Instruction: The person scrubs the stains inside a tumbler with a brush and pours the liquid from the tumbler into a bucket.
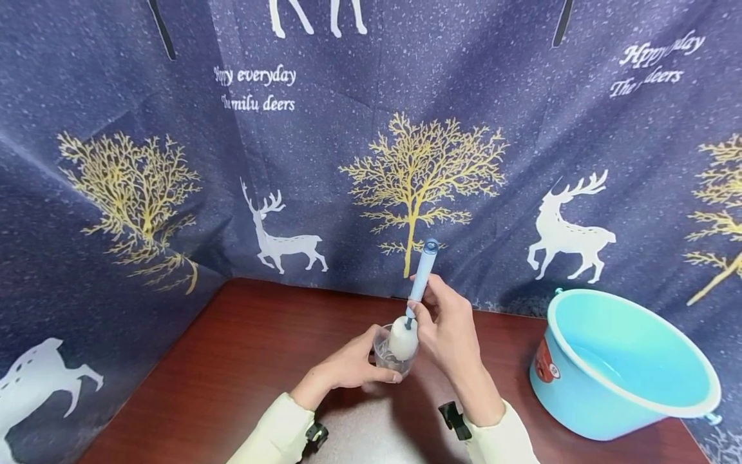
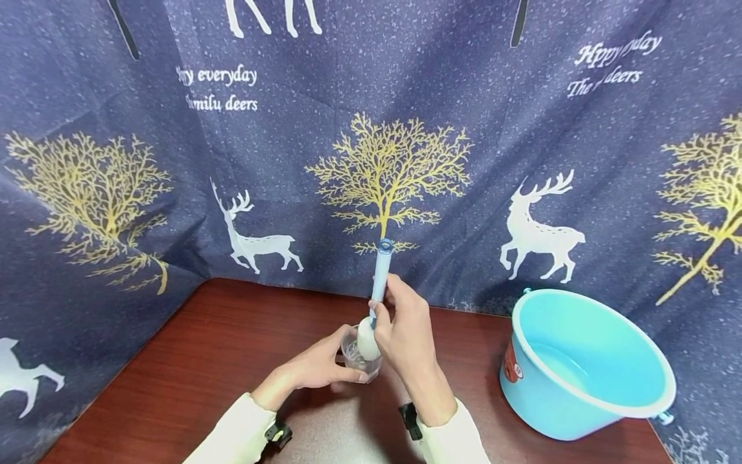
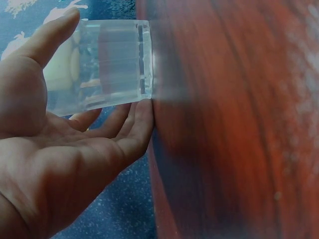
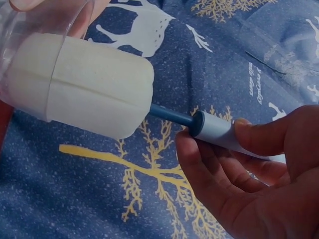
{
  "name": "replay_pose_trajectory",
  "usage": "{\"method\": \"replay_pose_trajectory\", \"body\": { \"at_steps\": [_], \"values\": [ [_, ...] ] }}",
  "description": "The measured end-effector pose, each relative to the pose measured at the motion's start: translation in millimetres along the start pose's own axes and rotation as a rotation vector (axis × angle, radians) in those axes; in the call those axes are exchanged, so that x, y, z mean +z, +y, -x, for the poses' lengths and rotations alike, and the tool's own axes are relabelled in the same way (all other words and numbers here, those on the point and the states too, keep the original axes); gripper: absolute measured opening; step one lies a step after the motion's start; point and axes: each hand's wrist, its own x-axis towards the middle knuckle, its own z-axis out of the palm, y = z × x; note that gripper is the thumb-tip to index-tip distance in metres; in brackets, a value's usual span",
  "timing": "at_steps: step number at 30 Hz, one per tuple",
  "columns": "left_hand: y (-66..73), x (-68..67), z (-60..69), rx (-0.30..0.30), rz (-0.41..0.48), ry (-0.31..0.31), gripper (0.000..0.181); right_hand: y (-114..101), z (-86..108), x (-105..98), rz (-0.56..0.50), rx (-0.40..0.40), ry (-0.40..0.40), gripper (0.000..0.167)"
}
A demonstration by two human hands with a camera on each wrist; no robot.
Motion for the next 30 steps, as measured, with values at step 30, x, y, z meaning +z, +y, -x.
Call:
{"method": "replay_pose_trajectory", "body": {
  "at_steps": [30],
  "values": [
    [-1.4, 0.1, -1.3, 0.002, 0.023, -0.004, 0.075, -4.0, 0.7, 2.1, 0.038, 0.013, -0.026, 0.023]
  ]
}}
